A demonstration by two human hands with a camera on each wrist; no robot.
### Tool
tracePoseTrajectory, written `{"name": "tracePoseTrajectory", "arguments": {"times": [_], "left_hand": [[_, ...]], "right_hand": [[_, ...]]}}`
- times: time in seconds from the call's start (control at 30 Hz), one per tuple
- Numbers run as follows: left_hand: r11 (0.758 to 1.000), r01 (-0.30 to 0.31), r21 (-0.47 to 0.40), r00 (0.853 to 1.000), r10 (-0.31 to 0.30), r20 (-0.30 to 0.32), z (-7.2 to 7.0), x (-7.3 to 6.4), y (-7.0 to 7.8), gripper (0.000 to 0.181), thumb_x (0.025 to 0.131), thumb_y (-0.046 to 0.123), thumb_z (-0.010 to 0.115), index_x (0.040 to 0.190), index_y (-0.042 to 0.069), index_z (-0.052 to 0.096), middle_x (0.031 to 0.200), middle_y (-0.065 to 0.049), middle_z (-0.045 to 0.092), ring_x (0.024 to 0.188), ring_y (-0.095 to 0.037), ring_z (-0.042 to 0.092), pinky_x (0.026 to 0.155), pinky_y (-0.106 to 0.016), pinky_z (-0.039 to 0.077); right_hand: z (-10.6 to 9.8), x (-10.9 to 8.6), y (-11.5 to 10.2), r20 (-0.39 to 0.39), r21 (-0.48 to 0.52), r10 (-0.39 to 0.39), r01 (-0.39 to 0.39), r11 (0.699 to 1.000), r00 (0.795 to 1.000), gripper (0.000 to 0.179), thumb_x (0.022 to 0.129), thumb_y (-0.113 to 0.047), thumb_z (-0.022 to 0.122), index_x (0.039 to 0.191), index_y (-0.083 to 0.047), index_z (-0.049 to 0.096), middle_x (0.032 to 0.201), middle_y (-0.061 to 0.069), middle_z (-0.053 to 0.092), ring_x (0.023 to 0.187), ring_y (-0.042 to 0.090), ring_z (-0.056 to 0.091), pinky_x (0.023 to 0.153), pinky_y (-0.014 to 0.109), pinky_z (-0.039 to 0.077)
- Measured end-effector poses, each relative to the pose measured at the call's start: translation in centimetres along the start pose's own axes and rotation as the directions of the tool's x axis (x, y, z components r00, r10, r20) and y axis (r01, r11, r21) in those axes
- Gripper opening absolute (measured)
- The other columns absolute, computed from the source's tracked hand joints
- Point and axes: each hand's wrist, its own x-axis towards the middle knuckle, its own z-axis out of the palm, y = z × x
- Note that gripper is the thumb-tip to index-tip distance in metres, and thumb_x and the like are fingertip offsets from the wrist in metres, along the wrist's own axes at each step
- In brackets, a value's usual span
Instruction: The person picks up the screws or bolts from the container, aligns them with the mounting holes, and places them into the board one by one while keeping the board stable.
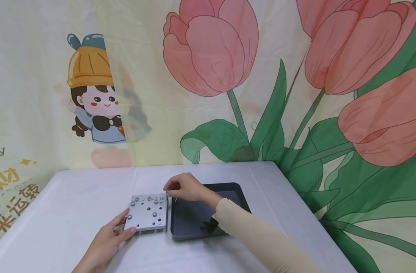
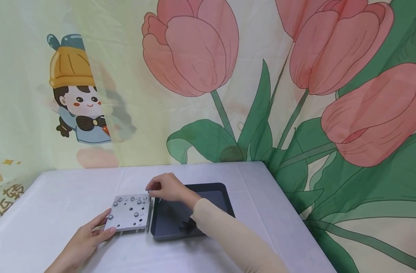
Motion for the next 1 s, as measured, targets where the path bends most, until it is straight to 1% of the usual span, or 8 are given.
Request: {"name": "tracePoseTrajectory", "arguments": {"times": [0.27, 0.47, 0.67, 0.8, 1.0], "left_hand": [[1.0, -0.002, 0.0, 1.0, 0.002, 0.0, 0.0, 0.0, -0.1, 0.088, 0.099, 0.034, 0.077, 0.168, 0.009, 0.029, 0.157, -0.028, 0.045, 0.108, -0.024, 0.057, 0.075, -0.026, 0.05], [1.0, 0.017, -0.009, 1.0, -0.017, 0.002, 0.1, 0.1, -0.2, 0.088, 0.099, 0.032, 0.078, 0.168, 0.008, 0.029, 0.157, -0.029, 0.045, 0.108, -0.025, 0.056, 0.074, -0.027, 0.051], [1.0, 0.004, -0.008, 1.0, -0.004, 0.002, 0.1, 0.0, -0.2, 0.088, 0.099, 0.033, 0.077, 0.168, 0.008, 0.028, 0.157, -0.029, 0.045, 0.108, -0.025, 0.057, 0.073, -0.026, 0.05], [1.0, -0.002, 0.001, 1.0, 0.002, -0.002, 0.0, 0.0, -0.1, 0.087, 0.1, 0.032, 0.076, 0.168, 0.009, 0.028, 0.158, -0.029, 0.044, 0.108, -0.025, 0.057, 0.074, -0.027, 0.05], [1.0, -0.001, 0.003, 1.0, 0.001, -0.003, 0.0, 0.0, 0.0, 0.087, 0.1, 0.032, 0.076, 0.169, 0.01, 0.027, 0.159, -0.029, 0.043, 0.108, -0.025, 0.056, 0.073, -0.027, 0.05]], "right_hand": [[0.7, 0.3, -0.6, 0.032, -0.019, -0.054, 0.055, 0.998, 0.998, 0.017, 0.099, -0.013, 0.076, 0.116, -0.01, 0.081, 0.099, -0.009, 0.078, 0.084, -0.006, 0.064, 0.078, 0.013, 0.052], [1.3, 0.3, -0.9, 0.063, -0.001, -0.046, 0.046, 0.999, 0.997, 0.016, 0.099, -0.013, 0.076, 0.115, -0.012, 0.081, 0.096, -0.013, 0.076, 0.083, -0.007, 0.063, 0.078, 0.013, 0.052], [1.5, 0.4, -1.0, 0.087, 0.005, -0.048, 0.048, 0.999, 0.995, 0.016, 0.099, -0.013, 0.078, 0.114, -0.013, 0.081, 0.094, -0.016, 0.075, 0.083, -0.007, 0.063, 0.078, 0.013, 0.052], [1.6, 0.4, -1.0, 0.106, -0.007, -0.064, 0.065, 0.998, 0.992, 0.016, 0.099, -0.013, 0.077, 0.114, -0.013, 0.081, 0.093, -0.017, 0.073, 0.082, -0.006, 0.062, 0.078, 0.013, 0.052], [1.5, 0.4, -1.2, 0.104, -0.033, -0.079, 0.083, 0.996, 0.991, 0.016, 0.099, -0.012, 0.077, 0.115, -0.013, 0.081, 0.094, -0.017, 0.074, 0.083, -0.006, 0.061, 0.079, 0.013, 0.051]]}}
